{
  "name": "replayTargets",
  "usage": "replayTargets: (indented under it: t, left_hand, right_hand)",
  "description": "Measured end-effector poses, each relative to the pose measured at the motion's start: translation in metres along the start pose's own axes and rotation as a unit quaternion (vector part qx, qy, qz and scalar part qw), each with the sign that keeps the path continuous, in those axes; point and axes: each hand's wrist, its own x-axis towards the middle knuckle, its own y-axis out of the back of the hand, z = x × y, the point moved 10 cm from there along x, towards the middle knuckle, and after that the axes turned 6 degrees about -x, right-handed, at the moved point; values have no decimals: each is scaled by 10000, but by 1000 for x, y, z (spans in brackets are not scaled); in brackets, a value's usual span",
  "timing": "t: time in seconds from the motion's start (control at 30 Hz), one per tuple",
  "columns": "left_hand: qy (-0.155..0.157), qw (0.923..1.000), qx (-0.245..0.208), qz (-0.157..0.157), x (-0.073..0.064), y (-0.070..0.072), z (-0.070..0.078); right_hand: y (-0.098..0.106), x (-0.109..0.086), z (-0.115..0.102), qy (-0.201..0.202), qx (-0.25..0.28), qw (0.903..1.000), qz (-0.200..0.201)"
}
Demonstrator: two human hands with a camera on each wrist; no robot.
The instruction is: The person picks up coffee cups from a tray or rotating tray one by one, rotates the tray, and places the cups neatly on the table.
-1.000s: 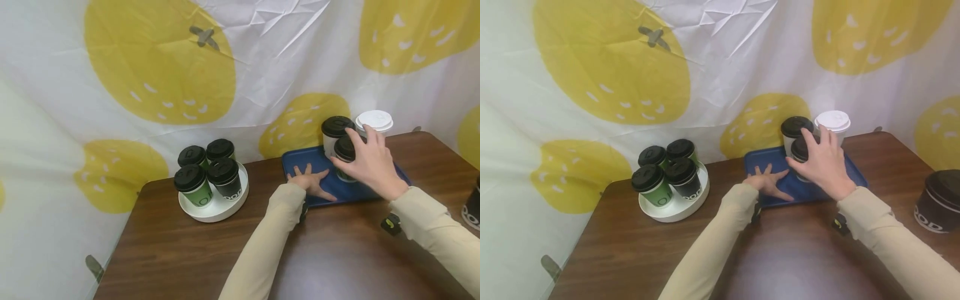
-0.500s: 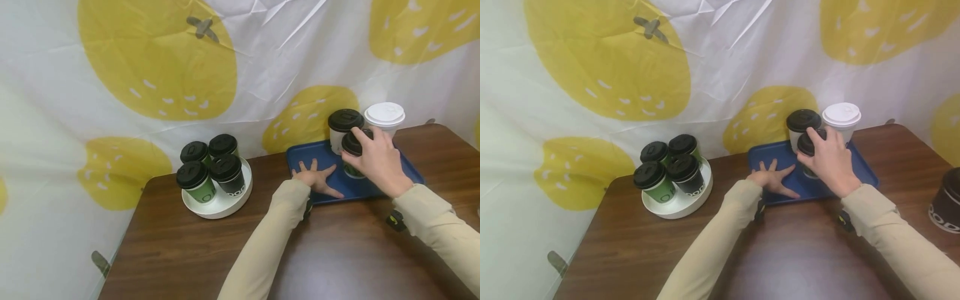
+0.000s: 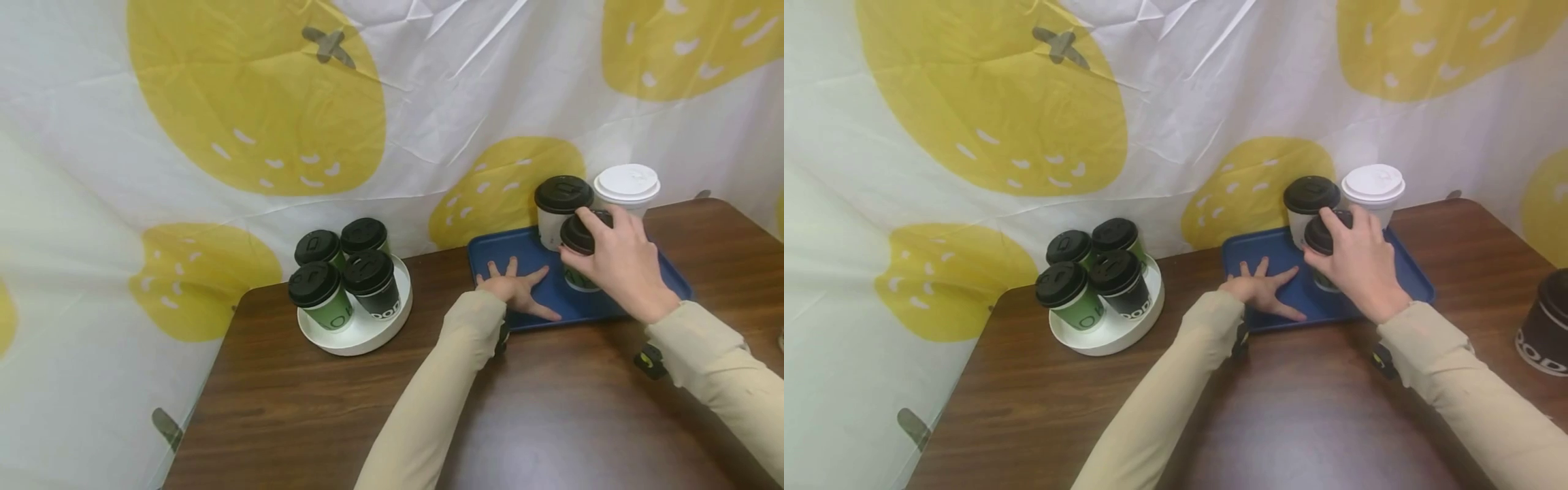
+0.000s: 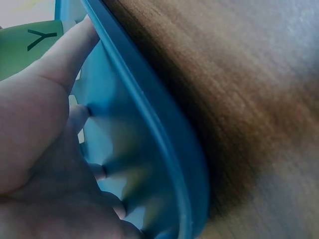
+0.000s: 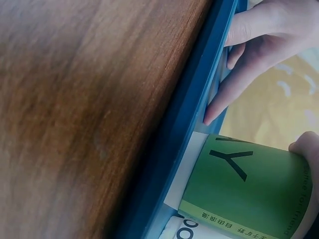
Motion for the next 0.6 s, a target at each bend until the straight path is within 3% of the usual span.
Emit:
replayTargets:
  t: [0.6]
  left_hand:
    - [-89,9999,-79,6,5,0,-1]
  right_hand:
    - [5,-4,-2,39,-9,9999,131]
